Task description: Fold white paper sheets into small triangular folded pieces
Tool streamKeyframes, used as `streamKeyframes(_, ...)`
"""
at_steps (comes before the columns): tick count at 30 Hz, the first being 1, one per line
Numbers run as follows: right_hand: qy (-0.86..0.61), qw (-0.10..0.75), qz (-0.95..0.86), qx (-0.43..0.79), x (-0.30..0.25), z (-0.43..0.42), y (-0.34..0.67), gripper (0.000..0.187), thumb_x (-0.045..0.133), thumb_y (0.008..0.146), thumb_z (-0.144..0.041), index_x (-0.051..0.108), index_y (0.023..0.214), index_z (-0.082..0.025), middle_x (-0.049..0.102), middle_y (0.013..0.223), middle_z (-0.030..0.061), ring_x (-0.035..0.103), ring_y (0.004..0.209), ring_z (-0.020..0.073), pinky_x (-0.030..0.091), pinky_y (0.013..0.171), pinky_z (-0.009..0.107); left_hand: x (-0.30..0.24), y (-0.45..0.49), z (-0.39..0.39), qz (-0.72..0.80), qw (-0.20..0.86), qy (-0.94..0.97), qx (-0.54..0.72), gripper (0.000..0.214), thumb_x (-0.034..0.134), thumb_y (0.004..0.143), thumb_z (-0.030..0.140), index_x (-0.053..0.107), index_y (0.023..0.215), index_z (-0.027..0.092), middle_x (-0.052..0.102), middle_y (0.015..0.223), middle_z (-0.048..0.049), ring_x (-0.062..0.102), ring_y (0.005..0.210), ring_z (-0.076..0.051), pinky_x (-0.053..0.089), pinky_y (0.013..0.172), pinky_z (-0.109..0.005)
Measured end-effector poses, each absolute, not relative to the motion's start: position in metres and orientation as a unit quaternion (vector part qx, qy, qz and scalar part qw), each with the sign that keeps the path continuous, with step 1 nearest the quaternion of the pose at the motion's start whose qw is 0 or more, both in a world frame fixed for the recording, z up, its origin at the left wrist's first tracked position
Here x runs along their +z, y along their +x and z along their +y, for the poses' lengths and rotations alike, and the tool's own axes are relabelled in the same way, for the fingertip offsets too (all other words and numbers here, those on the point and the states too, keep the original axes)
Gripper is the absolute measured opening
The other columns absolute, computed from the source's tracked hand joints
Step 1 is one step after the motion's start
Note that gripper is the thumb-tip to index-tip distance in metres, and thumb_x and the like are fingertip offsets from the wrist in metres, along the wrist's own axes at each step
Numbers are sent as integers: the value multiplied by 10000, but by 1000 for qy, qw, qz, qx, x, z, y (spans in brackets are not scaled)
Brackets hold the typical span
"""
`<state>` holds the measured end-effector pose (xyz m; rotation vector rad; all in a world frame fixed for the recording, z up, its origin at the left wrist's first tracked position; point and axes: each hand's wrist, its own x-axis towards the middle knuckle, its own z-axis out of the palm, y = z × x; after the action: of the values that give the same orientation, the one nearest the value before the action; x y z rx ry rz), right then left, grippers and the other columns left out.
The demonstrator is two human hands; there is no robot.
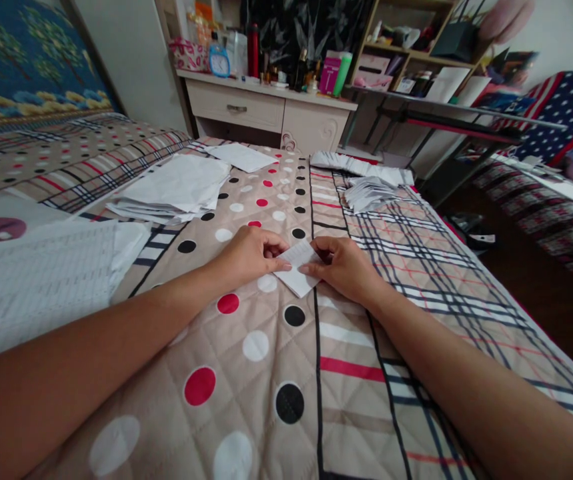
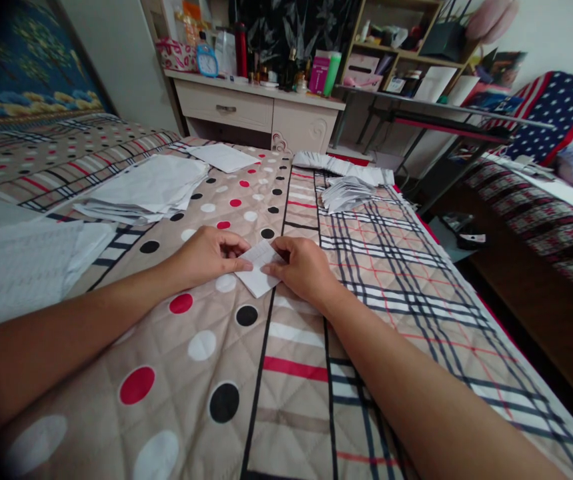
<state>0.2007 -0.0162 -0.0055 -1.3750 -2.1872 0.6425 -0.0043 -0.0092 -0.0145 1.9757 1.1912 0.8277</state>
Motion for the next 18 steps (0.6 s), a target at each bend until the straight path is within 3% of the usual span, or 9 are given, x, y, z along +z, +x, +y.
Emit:
streamKeyframes(9,-434,267,-815,277,-7,-12,210,54,656,709,-109,644,728,-158,591,668,-16,520,601,116,369,558,228,-16,-6,-11,396,278,808,337,55,739,693,99,716,716,143,638,620,23,543,549,-78,403,518,-187)
streamKeyframes(13,-323,290,-863,258,-8,-11,213,252,519,650,53,662,677,-153,629,757,19,581,708,127,427,643,227,-15,-12,-8,308,210,867,331,125,693,727,38,729,709,157,661,664,9,583,619,-89,421,583,-195)
streamKeyframes(18,-256,247,-917,178,-2,-15,213,341,491,645,84,709,718,-168,644,839,33,605,807,135,429,685,219,-14,-19,-7,247,139,909,307,162,661,776,48,749,776,184,668,705,-3,603,670,-110,437,632,-215)
